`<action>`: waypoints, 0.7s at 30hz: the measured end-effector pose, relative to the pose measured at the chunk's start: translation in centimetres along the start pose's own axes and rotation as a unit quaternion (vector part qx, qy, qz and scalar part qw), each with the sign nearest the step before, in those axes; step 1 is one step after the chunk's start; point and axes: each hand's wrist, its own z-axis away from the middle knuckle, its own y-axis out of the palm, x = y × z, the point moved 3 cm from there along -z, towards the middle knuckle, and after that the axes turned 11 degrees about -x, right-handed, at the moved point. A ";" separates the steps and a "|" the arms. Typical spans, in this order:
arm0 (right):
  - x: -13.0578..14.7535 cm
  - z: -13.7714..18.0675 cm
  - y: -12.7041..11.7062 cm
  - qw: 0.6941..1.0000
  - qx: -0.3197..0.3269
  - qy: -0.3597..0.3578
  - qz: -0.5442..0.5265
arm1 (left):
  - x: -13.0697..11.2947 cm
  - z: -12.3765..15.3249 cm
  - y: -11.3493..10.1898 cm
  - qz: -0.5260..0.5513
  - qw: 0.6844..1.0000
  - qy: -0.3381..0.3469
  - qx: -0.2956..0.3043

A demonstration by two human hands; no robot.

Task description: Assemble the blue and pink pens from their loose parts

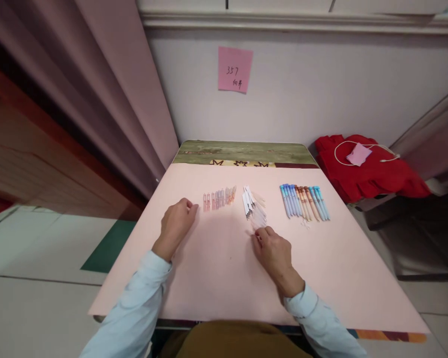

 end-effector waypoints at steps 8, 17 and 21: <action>-0.4 0.2 0.4 1.000 -0.020 0.018 0.010 | 8.5 2.5 -0.2 0.022 0.997 -0.058 0.035; 0.1 0.7 -0.9 0.996 -0.055 0.044 -0.049 | 8.6 3.2 1.1 0.054 0.989 -0.122 0.060; 0.8 0.8 -2.5 0.987 -0.085 0.039 -0.127 | 8.3 3.4 0.1 0.129 0.975 -0.180 0.004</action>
